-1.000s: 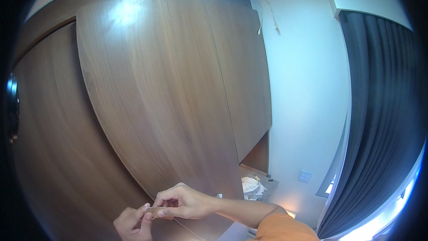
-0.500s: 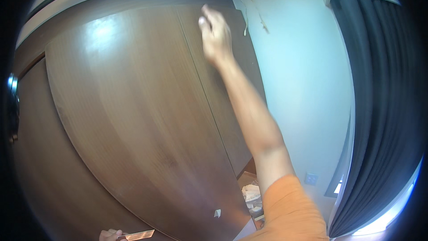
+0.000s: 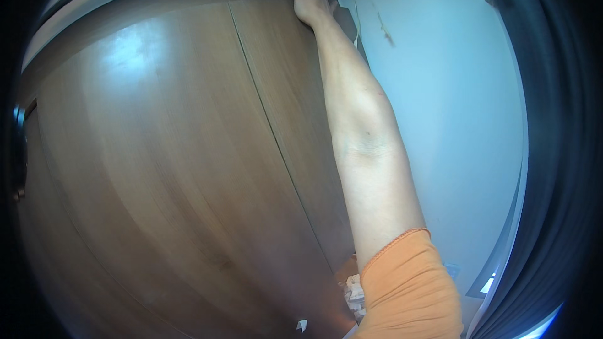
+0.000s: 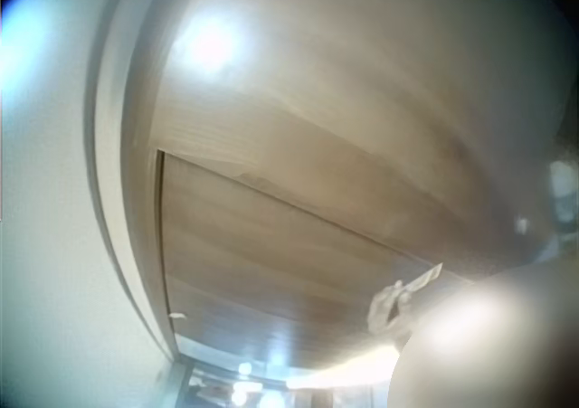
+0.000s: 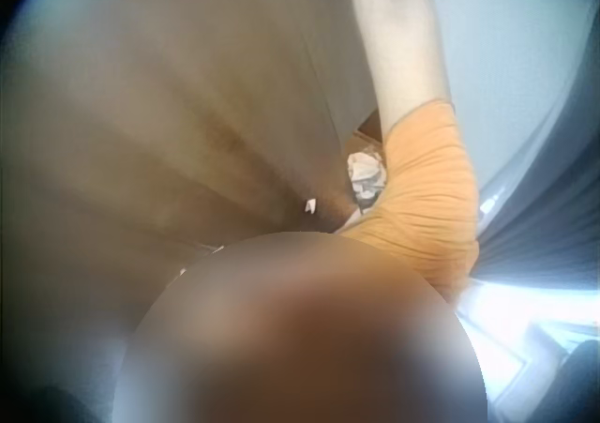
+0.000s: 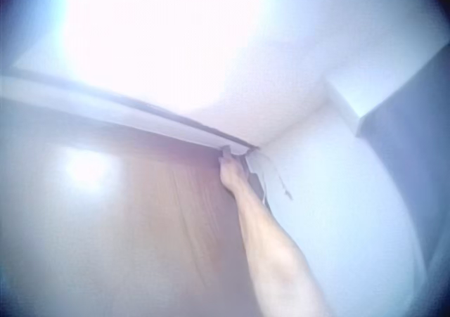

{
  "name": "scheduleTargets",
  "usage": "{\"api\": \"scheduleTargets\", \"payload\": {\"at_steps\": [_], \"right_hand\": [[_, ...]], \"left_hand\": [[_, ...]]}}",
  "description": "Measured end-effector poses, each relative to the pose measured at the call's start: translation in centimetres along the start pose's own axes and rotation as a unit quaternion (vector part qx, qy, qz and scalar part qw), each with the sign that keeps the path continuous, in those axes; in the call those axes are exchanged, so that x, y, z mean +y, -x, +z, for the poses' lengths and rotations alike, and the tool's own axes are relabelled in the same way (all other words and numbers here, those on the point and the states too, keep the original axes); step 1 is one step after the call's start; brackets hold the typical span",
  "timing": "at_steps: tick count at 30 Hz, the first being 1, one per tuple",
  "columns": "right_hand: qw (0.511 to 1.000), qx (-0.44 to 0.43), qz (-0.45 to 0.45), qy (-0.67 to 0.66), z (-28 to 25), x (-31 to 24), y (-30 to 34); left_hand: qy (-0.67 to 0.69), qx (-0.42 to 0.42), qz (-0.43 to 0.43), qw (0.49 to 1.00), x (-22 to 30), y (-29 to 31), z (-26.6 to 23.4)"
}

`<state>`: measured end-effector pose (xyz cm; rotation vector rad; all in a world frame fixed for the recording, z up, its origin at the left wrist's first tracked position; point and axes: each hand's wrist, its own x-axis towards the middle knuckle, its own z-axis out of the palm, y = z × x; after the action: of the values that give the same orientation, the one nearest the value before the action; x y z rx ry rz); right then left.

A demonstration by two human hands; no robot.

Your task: The person cuts a strip of masking tape, folds it, and uses a utility knife to trim the edges. They then rub the tape on a sanding sheet and apply it to the top edge of a wooden cabinet, pressing it into place.

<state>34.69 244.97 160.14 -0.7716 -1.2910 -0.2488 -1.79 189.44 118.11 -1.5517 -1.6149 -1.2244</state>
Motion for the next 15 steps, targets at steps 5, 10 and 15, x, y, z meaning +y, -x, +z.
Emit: {"api": "scheduleTargets", "payload": {"at_steps": [5,10,15], "right_hand": [[1.0,-0.021,0.003,-0.006,-1.5,-0.3,0.5],[1.0,-0.012,-0.009,-0.003,-1.2,-0.6,1.1],[0.999,0.023,-0.032,-0.032,-0.7,-1.1,2.4]], "left_hand": [[-0.004,0.011,0.024,1.0,1.7,-0.9,0.4],[0.016,0.016,0.015,1.0,1.7,-1.2,1.5],[0.041,0.037,0.021,0.998,0.7,-0.4,1.0]]}}
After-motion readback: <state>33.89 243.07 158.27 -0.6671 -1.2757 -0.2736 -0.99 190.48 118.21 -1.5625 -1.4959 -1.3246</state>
